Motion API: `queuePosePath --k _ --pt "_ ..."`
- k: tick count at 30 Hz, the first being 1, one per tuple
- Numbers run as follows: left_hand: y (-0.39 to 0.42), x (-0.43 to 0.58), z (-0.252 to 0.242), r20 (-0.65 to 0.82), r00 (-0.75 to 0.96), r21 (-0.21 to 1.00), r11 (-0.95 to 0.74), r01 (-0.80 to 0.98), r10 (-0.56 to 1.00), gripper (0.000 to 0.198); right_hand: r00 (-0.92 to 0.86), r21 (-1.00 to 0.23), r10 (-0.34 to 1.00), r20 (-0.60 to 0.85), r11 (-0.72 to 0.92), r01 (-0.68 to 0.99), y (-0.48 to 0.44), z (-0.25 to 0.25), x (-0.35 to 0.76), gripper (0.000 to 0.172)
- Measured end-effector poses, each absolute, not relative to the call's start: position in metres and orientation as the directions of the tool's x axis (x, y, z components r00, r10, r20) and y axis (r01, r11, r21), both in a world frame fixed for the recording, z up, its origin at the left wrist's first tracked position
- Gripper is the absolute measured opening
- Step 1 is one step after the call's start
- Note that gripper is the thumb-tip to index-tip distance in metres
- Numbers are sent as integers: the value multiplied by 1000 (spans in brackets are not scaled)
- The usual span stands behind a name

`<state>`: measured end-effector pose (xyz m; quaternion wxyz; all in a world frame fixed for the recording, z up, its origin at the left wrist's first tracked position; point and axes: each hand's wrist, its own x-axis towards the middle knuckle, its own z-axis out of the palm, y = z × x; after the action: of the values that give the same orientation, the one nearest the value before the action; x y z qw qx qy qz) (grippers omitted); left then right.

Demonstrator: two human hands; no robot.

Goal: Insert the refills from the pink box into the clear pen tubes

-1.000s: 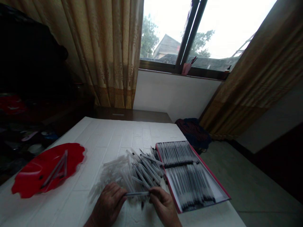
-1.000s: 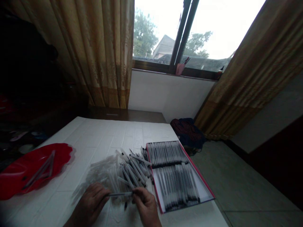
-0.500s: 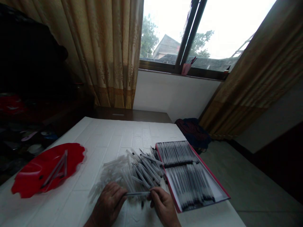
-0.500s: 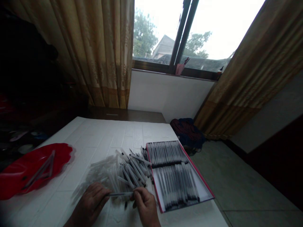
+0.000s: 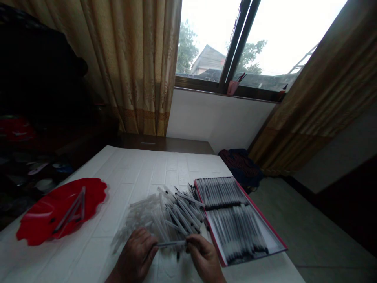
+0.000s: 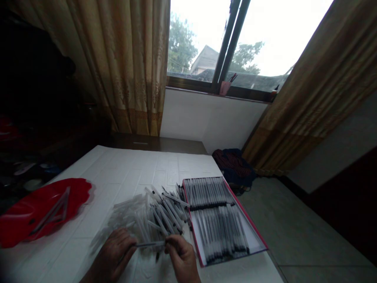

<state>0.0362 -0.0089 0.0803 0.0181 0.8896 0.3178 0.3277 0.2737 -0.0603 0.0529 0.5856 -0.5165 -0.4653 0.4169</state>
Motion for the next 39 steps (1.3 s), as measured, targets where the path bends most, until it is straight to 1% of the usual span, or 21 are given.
queuePosePath --k 3,6,9,10,19,21,24,27,30,34,36,39 --pt "-8 36 78 557 592 248 -797 550 582 11 231 -994 967 103 107 -5 -61 55 273 31" --pt "-7 36 76 585 561 260 -791 554 586 14 267 -998 962 63 69 -13 -60 56 273 34" --pt "-6 38 78 604 536 273 -785 557 590 10 285 -999 958 32 41 -26 -59 55 274 37" --pt "-5 39 80 610 531 271 -785 557 588 13 286 -999 958 28 39 -32 -59 54 274 37" --pt "-5 40 88 655 518 208 -791 576 550 20 285 -997 957 45 62 -51 -60 51 274 29" --pt "-6 39 87 671 515 193 -797 572 533 20 313 -997 948 57 70 -30 -59 53 275 28" --pt "-5 37 85 686 502 191 -795 575 527 18 420 -994 902 101 78 71 -59 57 282 29" --pt "-4 36 82 683 495 204 -791 577 537 15 468 -968 865 179 69 242 -63 61 290 27" --pt "-4 34 79 682 490 209 -787 580 542 14 418 -902 871 257 61 427 -70 59 293 25" --pt "-3 33 77 671 495 219 -785 580 552 14 352 -763 857 376 72 642 -80 52 289 24" --pt "-4 33 78 672 493 220 -784 581 553 14 305 -692 852 427 91 716 -81 48 288 24" --pt "-5 33 79 679 485 217 -782 585 551 14 254 -632 860 443 99 768 -81 45 288 17"
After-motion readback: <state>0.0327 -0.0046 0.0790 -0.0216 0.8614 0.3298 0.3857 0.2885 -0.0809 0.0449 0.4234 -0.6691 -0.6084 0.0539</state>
